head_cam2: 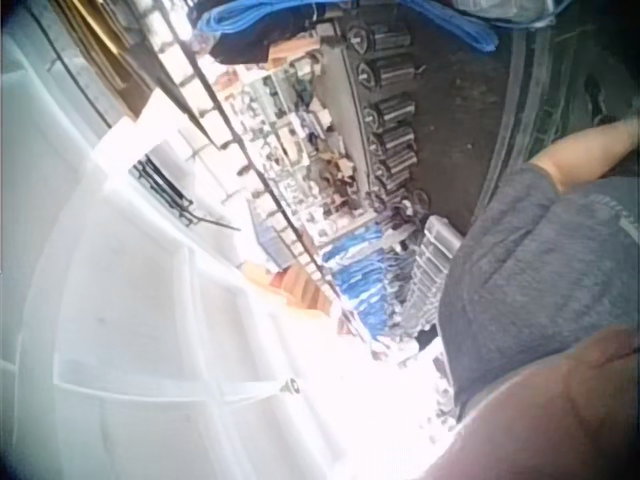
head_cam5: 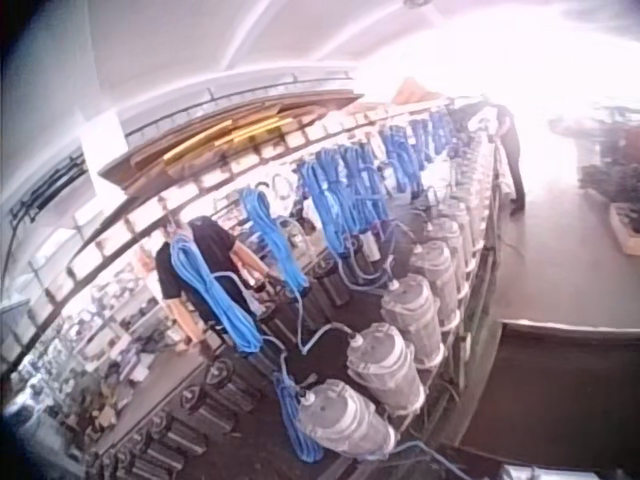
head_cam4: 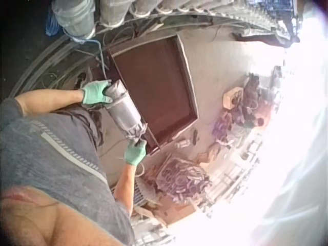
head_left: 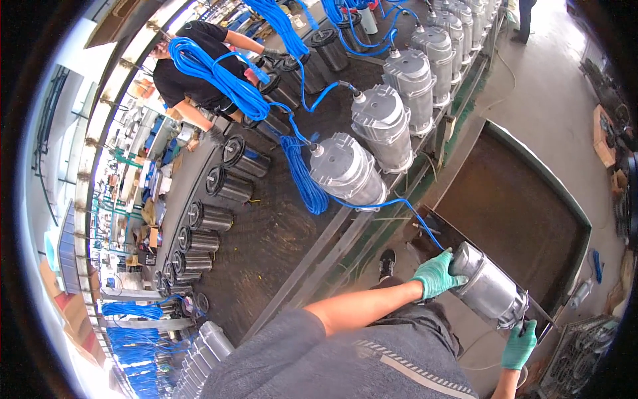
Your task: The person picks up a metal submersible pump from a tank and rotates it by hand to check different sides. The person then pulls on a blue cable attached to the pump and places the pump back onto a long assembly table with other similar units.
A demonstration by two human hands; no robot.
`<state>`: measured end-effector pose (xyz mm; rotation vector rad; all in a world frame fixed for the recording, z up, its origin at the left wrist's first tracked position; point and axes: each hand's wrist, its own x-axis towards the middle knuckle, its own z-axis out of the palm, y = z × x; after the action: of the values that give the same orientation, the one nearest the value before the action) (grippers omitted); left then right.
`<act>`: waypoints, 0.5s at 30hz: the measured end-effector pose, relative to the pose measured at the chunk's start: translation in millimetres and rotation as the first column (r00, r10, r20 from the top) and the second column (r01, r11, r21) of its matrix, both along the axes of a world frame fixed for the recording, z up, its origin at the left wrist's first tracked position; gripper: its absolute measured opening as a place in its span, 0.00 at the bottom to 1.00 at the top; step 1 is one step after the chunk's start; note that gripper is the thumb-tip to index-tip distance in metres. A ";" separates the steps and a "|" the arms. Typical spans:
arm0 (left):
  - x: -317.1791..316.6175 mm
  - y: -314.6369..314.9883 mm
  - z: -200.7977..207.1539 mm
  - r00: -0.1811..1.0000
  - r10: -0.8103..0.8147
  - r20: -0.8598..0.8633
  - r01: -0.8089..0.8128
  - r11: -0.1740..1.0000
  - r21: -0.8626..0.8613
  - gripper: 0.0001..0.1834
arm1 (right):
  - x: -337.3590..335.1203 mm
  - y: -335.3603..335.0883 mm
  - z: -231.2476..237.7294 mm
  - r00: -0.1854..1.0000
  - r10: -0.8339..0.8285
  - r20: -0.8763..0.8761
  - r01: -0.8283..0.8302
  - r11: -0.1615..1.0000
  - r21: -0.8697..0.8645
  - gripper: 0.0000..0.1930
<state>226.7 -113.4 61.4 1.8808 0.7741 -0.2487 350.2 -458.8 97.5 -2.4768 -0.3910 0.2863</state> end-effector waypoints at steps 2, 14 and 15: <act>1.1 1.0 -2.5 1.000 -0.004 0.025 0.004 1.000 -0.002 0.57 | 2.2 -3.1 -4.3 0.999 -0.029 -0.044 0.029 0.999 0.015 0.12; 1.0 5.4 -1.6 0.999 -0.042 0.028 0.041 0.999 0.019 0.54 | 26.2 -28.1 -8.5 0.790 0.447 -0.421 -0.569 0.790 -0.228 0.34; 5.5 6.6 -2.3 0.998 -0.057 0.029 0.056 0.998 0.018 0.54 | 23.2 -18.7 3.2 0.826 0.395 -0.403 -0.521 0.808 -0.276 0.34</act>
<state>232.1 -106.9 59.0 1.9200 0.7062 -0.2504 373.3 -477.5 100.7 -2.5930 -0.8723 1.0572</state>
